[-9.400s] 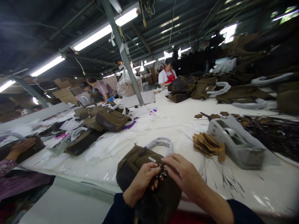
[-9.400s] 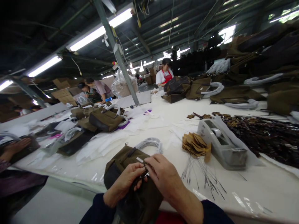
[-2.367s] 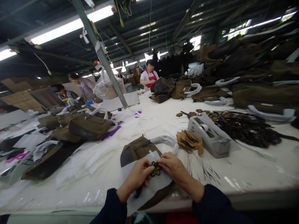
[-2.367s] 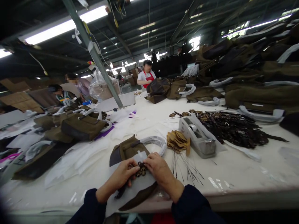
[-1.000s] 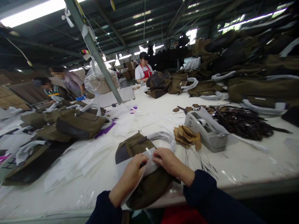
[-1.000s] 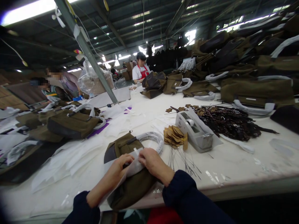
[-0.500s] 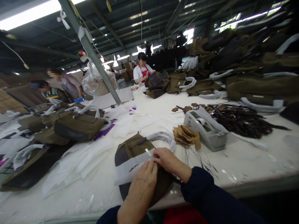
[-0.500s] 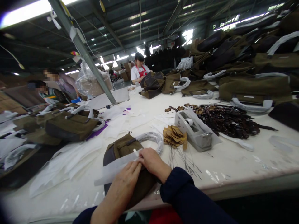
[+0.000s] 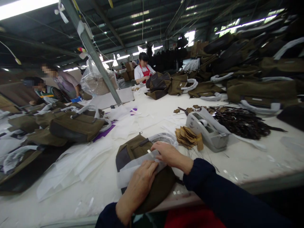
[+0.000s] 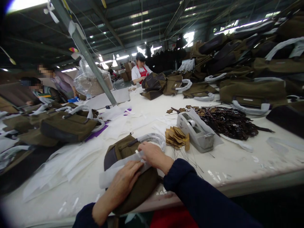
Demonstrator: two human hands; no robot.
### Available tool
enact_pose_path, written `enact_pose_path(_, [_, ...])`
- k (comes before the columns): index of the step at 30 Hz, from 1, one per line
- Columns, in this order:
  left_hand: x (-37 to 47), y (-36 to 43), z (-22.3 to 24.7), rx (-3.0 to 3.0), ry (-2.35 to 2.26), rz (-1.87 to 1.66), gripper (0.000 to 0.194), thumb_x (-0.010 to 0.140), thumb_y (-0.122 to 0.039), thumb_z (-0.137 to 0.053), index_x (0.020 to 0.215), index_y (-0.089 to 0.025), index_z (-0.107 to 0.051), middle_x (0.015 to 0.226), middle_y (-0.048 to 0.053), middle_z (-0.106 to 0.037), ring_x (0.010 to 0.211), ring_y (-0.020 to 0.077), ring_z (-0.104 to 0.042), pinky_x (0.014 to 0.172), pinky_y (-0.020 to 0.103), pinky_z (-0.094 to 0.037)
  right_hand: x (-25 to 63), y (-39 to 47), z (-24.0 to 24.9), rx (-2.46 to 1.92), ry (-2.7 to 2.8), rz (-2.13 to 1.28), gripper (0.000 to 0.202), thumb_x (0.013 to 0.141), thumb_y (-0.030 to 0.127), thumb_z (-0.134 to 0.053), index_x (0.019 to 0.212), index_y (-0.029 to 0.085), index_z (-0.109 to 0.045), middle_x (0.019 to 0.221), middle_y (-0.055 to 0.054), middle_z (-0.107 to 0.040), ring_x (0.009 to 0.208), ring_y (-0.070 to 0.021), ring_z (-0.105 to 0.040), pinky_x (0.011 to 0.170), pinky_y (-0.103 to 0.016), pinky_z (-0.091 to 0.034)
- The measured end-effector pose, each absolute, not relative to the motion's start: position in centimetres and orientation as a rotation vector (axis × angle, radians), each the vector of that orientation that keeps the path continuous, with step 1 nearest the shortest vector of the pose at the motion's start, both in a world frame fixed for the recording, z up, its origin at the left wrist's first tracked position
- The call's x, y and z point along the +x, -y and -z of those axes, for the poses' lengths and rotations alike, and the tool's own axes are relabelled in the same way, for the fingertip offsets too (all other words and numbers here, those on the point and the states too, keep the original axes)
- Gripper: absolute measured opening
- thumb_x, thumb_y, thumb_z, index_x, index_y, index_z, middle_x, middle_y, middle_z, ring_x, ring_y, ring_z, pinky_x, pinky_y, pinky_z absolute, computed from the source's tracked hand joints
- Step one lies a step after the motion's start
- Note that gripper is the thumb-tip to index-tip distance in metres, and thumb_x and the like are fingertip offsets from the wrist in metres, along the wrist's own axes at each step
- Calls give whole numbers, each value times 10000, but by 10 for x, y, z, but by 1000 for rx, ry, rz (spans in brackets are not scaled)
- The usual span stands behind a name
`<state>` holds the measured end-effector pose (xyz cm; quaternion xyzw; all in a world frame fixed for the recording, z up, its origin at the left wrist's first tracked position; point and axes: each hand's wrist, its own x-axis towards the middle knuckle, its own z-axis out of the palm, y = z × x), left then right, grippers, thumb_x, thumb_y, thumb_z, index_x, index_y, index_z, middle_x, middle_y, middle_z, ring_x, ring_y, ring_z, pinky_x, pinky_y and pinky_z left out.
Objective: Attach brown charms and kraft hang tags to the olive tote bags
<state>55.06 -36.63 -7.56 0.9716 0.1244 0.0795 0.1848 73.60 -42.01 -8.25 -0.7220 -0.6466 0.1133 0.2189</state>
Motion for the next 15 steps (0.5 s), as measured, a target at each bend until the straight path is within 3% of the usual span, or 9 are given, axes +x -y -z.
enact_pose_path(4, [550, 366, 74, 2745, -334, -210, 288, 936, -115, -481, 1192, -204, -580, 1195, 68, -635, 1120, 224, -573, 993, 401, -499, 745, 403, 76, -2005, 2001, -347, 337, 819, 151, -671, 1150, 171, -613, 1080, -78, -656, 1002, -206, -605, 825, -269, -412])
enact_pose_path(15, [550, 364, 79, 2752, -309, -253, 274, 948, -136, -475, 1183, -224, -586, 1188, 46, -641, 1112, 209, -570, 987, 374, -501, 746, 393, 79, -2136, 2003, -299, 202, 786, 202, -678, 986, 172, -664, 971, -84, -673, 881, -215, -620, 671, -257, -366])
